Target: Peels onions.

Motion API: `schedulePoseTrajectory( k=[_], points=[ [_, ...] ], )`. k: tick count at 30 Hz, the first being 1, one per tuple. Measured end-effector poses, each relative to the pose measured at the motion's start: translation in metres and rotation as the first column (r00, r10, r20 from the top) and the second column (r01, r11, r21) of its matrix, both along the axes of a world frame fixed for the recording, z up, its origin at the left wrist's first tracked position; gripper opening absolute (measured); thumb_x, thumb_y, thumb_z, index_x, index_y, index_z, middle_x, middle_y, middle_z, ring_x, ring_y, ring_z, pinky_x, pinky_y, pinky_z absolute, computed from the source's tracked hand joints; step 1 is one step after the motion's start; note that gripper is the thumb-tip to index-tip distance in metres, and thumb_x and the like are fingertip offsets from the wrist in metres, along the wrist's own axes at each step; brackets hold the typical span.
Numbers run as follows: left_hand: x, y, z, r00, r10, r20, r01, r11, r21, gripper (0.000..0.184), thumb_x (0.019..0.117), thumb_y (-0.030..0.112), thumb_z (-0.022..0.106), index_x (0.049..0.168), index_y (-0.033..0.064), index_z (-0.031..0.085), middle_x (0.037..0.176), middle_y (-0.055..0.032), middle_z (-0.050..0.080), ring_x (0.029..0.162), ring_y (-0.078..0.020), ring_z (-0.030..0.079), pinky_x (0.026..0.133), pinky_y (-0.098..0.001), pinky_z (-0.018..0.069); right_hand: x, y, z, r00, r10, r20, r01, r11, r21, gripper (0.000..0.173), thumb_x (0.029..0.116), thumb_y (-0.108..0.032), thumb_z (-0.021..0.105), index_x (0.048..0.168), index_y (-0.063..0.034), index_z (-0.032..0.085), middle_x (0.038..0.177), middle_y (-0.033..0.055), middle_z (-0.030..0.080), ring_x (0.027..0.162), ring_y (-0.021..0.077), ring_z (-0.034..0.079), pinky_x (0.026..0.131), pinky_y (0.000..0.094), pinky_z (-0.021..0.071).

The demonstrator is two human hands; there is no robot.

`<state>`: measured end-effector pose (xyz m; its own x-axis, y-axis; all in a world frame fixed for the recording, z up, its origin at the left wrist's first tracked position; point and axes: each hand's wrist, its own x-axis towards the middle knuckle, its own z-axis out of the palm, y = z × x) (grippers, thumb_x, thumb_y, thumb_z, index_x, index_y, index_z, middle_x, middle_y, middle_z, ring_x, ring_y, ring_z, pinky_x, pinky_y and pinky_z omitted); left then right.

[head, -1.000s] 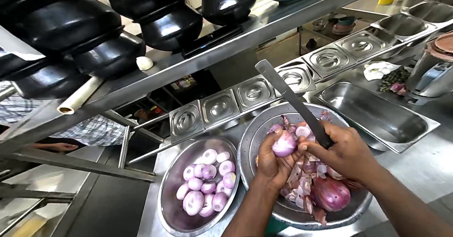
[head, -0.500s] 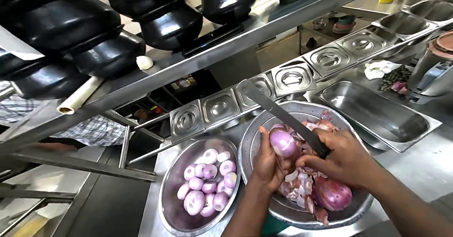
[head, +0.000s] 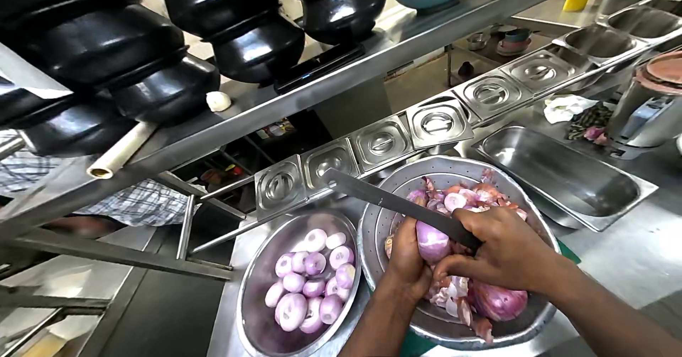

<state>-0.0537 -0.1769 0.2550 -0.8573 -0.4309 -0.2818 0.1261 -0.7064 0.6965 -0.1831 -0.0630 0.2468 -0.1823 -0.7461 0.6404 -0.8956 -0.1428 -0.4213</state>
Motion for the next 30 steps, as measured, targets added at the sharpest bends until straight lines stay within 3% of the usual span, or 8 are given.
schedulePoseTrajectory(
  k=[6, 12, 19, 23, 25, 27, 30],
  points=[
    [-0.002, 0.003, 0.001, 0.997, 0.050, 0.056, -0.057, 0.991, 0.123, 0.055, 0.1075, 0.051, 0.035, 0.089, 0.0085, 0.065, 0.071, -0.0075, 0.065, 0.061, -0.0132, 0.065, 0.055, -0.0265, 0.0557, 0.005, -0.001, -0.003, 0.994, -0.005, -0.109, 0.002, 1.000, -0.030, 0.055, 0.0979, -0.067, 0.049, 0.074, -0.0188, 0.054, 0.050, -0.0091, 0.040, 0.042, 0.0056, 0.045, 0.037, 0.0276, 0.0337],
    [0.001, 0.002, 0.001, 1.000, -0.002, 0.025, 0.000, 0.998, 0.056, 0.063, 0.1084, 0.051, 0.021, 0.092, 0.0074, 0.064, 0.071, -0.0085, 0.066, 0.061, -0.0135, 0.066, 0.057, -0.0261, 0.0565, 0.001, -0.001, 0.004, 0.998, -0.039, -0.053, 0.038, 0.999, -0.023, 0.061, 0.0846, -0.080, 0.056, 0.070, -0.0207, 0.050, 0.051, -0.0116, 0.038, 0.042, 0.0019, 0.040, 0.038, 0.0246, 0.0328],
    [0.001, 0.001, 0.001, 0.999, 0.033, 0.038, -0.037, 0.994, 0.101, 0.057, 0.1085, 0.049, 0.032, 0.090, 0.0068, 0.065, 0.073, -0.0082, 0.066, 0.062, -0.0135, 0.066, 0.056, -0.0268, 0.0568, 0.007, -0.002, 0.000, 0.996, -0.013, -0.089, 0.012, 1.000, -0.014, 0.056, 0.0974, -0.068, 0.048, 0.074, -0.0180, 0.054, 0.050, -0.0091, 0.039, 0.042, 0.0053, 0.043, 0.038, 0.0267, 0.0335],
    [0.000, 0.002, 0.002, 0.996, 0.037, 0.077, -0.045, 0.994, 0.100, 0.061, 0.1089, 0.050, 0.028, 0.082, 0.0079, 0.063, 0.062, -0.0059, 0.061, 0.049, -0.0101, 0.058, 0.044, -0.0223, 0.0478, 0.007, -0.001, 0.001, 0.994, -0.004, -0.105, 0.005, 1.000, 0.018, 0.055, 0.1063, -0.059, 0.035, 0.076, -0.0174, 0.054, 0.051, -0.0082, 0.039, 0.042, 0.0070, 0.044, 0.038, 0.0281, 0.0337],
    [-0.002, 0.002, -0.001, 0.994, 0.072, 0.083, -0.083, 0.987, 0.134, 0.059, 0.1093, 0.047, 0.028, 0.081, 0.0084, 0.063, 0.062, -0.0051, 0.060, 0.050, -0.0103, 0.059, 0.045, -0.0225, 0.0486, 0.012, 0.001, 0.001, 0.983, -0.025, -0.180, 0.030, 0.999, 0.022, 0.056, 0.1077, -0.055, 0.032, 0.074, -0.0167, 0.054, 0.050, -0.0062, 0.040, 0.041, 0.0105, 0.046, 0.037, 0.0306, 0.0339],
    [-0.004, -0.001, -0.009, 0.995, 0.101, 0.024, -0.104, 0.976, 0.193, 0.055, 0.1093, 0.045, 0.025, 0.088, 0.0095, 0.061, 0.069, -0.0045, 0.062, 0.058, -0.0122, 0.063, 0.054, -0.0249, 0.0543, 0.022, 0.004, -0.003, 0.952, -0.005, -0.305, 0.012, 1.000, 0.022, 0.057, 0.1078, -0.054, 0.031, 0.074, -0.0147, 0.055, 0.051, -0.0018, 0.045, 0.041, 0.0167, 0.050, 0.035, 0.0351, 0.0370],
    [-0.011, -0.010, -0.017, 0.993, 0.108, 0.038, -0.112, 0.985, 0.130, 0.070, 0.1070, 0.058, 0.015, 0.089, 0.0074, 0.061, 0.064, -0.0049, 0.060, 0.050, -0.0113, 0.058, 0.046, -0.0238, 0.0493, 0.035, 0.008, -0.016, 0.914, 0.093, -0.396, -0.085, 0.996, 0.038, 0.059, 0.1086, -0.055, 0.028, 0.078, -0.0132, 0.056, 0.055, 0.0017, 0.051, 0.042, 0.0204, 0.052, 0.035, 0.0366, 0.0388]
  ],
)
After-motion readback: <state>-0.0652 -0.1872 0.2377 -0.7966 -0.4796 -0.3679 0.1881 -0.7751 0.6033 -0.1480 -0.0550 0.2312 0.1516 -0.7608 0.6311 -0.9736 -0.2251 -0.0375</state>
